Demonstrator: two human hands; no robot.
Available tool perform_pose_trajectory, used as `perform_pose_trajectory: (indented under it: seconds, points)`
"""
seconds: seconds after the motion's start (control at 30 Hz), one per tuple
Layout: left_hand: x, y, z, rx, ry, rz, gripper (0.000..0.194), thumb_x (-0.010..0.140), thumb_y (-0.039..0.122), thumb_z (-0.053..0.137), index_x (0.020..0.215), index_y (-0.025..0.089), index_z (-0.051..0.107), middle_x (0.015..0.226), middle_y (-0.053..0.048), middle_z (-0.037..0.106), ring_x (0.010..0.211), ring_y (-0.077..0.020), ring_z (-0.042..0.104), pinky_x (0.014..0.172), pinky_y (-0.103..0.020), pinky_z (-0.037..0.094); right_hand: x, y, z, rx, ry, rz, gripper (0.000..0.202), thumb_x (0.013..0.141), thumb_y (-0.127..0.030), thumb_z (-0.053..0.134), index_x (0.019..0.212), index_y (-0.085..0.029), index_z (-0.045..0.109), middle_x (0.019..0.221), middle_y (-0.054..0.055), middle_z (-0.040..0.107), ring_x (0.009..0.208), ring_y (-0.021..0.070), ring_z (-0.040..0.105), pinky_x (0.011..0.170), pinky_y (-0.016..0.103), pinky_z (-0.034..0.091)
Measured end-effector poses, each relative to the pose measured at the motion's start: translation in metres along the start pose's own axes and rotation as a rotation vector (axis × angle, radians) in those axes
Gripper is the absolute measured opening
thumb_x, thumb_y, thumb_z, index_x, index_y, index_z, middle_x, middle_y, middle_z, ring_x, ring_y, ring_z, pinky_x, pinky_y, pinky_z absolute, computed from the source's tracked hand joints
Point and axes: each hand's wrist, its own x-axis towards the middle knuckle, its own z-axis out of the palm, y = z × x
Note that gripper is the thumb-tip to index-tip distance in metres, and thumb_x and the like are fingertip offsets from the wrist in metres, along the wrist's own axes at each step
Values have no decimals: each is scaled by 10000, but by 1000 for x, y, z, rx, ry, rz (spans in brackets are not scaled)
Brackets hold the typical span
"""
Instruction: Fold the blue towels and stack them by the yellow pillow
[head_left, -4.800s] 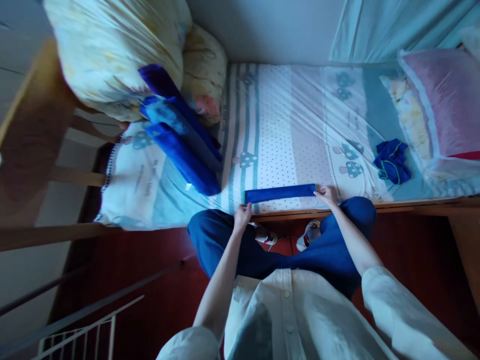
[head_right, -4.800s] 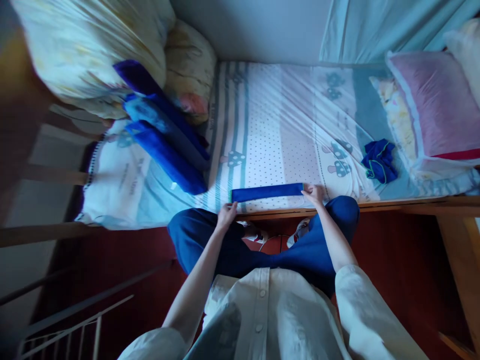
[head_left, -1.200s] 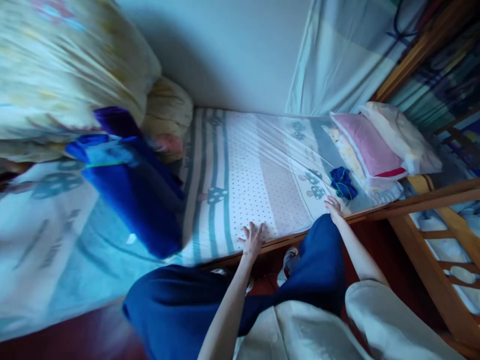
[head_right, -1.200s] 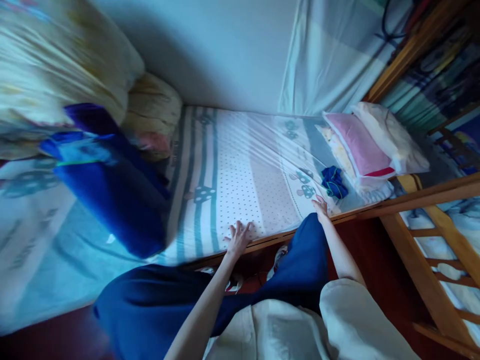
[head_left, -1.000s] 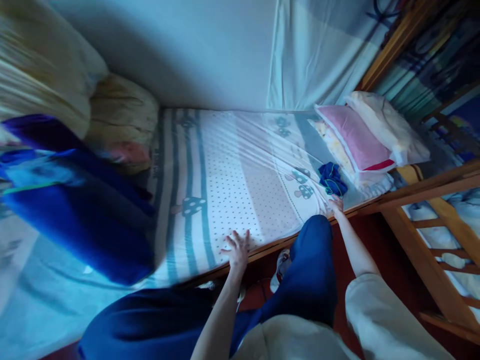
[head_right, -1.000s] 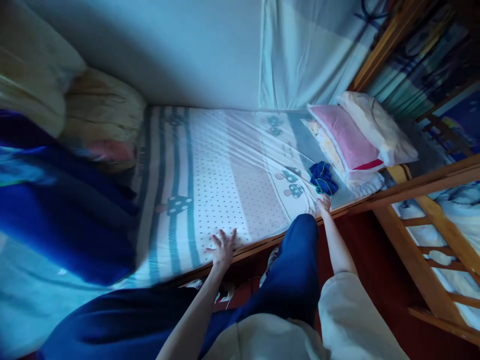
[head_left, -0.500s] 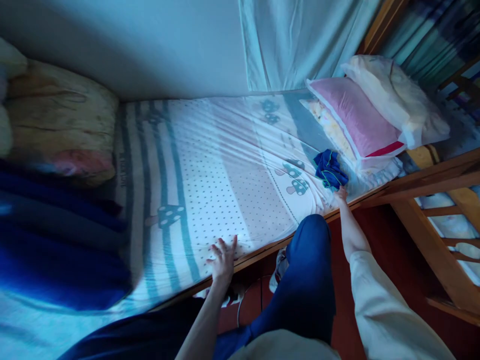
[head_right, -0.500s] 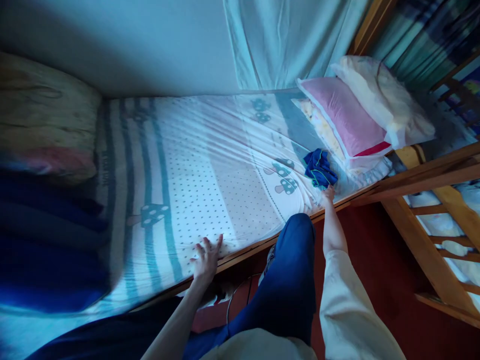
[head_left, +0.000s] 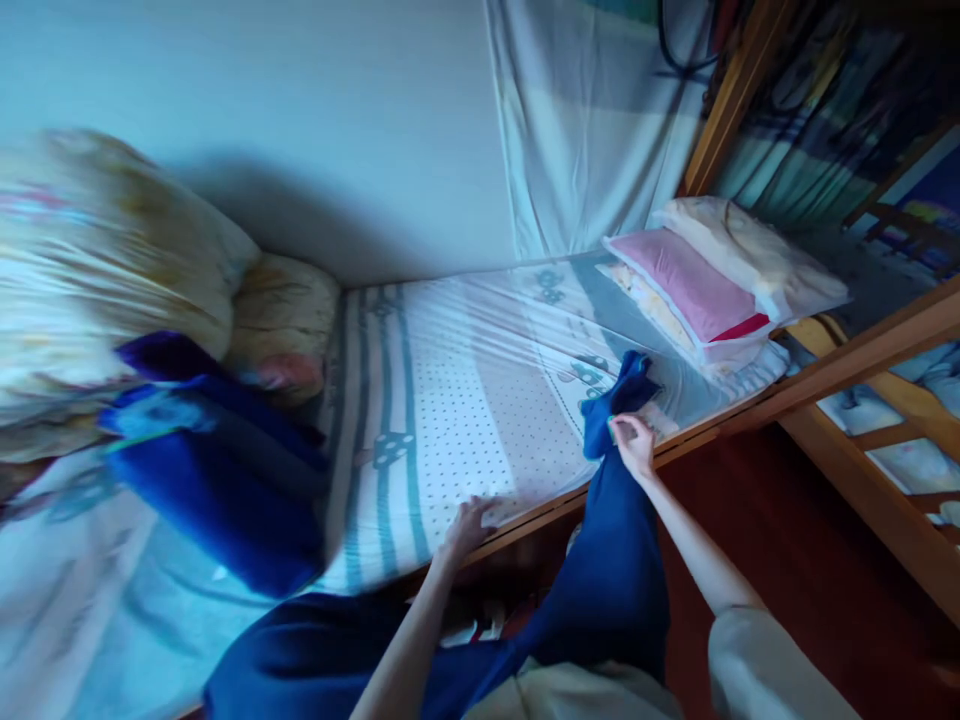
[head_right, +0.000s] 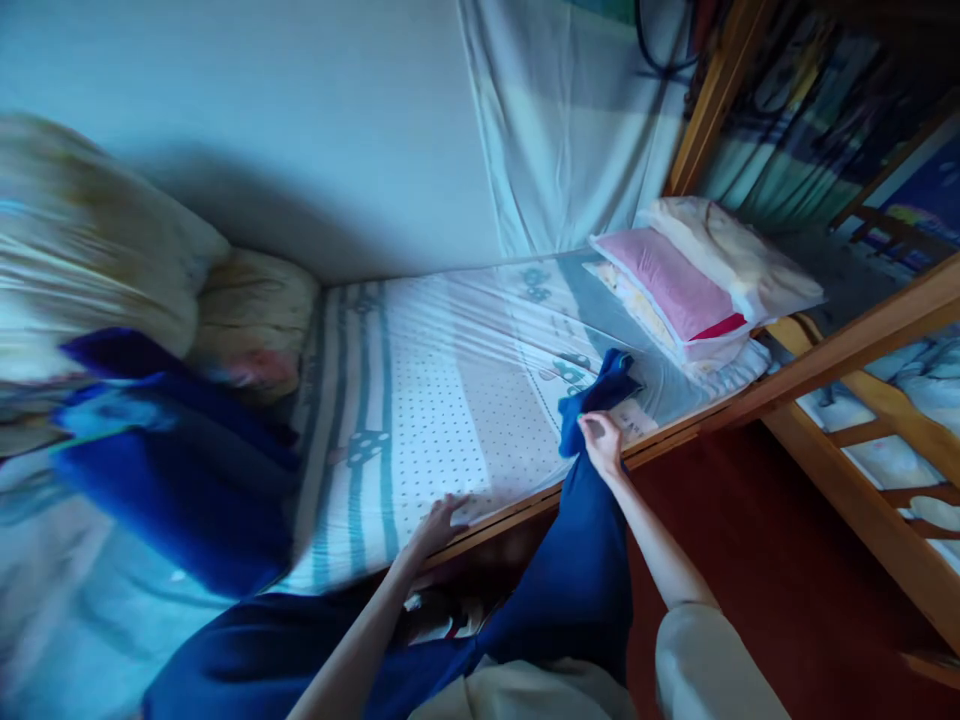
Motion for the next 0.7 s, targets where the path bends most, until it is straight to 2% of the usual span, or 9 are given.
perform_pose_trajectory:
  seconds: [0.07, 0.1, 0.2, 0.27, 0.33, 0.4, 0.5, 0.6, 0.7]
  points:
    - [-30, 6, -1, -270, 89, 109, 555, 845, 248, 620, 1393, 160, 602, 1362, -139, 659, 1345, -287, 563, 1146, -453, 447, -38, -37, 19, 59, -141, -41, 171, 953, -325, 591, 908, -223, 721, 913, 58, 739, 892, 182, 696, 873, 297, 557]
    - [-50, 9, 5, -402, 174, 143, 543, 874, 291, 589, 1403, 172, 588, 1333, -121, 681, 1335, -272, 575, 1149, -451, 447, -62, -54, 30, 93, -226, -71, 168, 963, -295, 577, 915, -222, 721, 911, 60, 735, 893, 180, 696, 866, 292, 559]
    - [-115, 20, 41, -698, 399, 151, 546, 899, 408, 571, 1403, 197, 575, 1367, -121, 662, 1268, -253, 633, 1073, -399, 522, -142, -95, 64, 187, -465, -132, 161, 970, -229, 570, 985, -216, 730, 931, 65, 734, 900, 184, 702, 860, 297, 573]
    - [-152, 26, 66, -757, 508, 83, 523, 881, 404, 573, 1364, 202, 597, 1320, -124, 687, 1148, -249, 701, 978, -373, 579, -190, -116, 80, 227, -588, -153, 204, 978, -191, 549, 1046, -236, 736, 957, 57, 737, 919, 188, 708, 865, 304, 585]
    - [-178, 30, 78, -720, 588, 43, 469, 845, 350, 569, 1283, 198, 642, 1260, -123, 711, 1108, -255, 715, 951, -377, 591, -221, -130, 85, 266, -692, -210, 246, 980, -172, 546, 1119, -257, 730, 1008, 55, 743, 960, 191, 711, 884, 309, 591]
    - [-191, 30, 76, -659, 625, 52, 376, 828, 303, 543, 1156, 196, 693, 1162, -117, 738, 1077, -254, 719, 935, -380, 594, -232, -137, 83, 279, -755, -279, 273, 993, -180, 538, 1180, -265, 719, 1047, 60, 744, 987, 192, 709, 900, 312, 590]
    - [-195, 31, 58, -595, 643, 112, 289, 862, 261, 487, 1023, 203, 721, 1009, -99, 743, 954, -221, 730, 845, -331, 606, -221, -137, 70, 251, -762, -345, 297, 1024, -198, 494, 1220, -254, 711, 1020, 69, 739, 948, 186, 709, 862, 301, 590]
    - [-196, 37, 40, -510, 661, 201, 316, 858, 194, 473, 1045, 212, 727, 997, -93, 729, 923, -196, 719, 820, -292, 597, -208, -133, 54, 209, -730, -338, 313, 1037, -212, 470, 1238, -248, 708, 991, 73, 727, 891, 181, 709, 803, 287, 590]
    - [-202, 40, 27, -405, 664, 270, 369, 819, 136, 489, 1090, 218, 726, 1015, -91, 718, 949, -194, 704, 834, -281, 588, -211, -132, 37, 182, -713, -298, 312, 1039, -229, 470, 1229, -260, 715, 997, 73, 712, 861, 180, 708, 771, 283, 588]
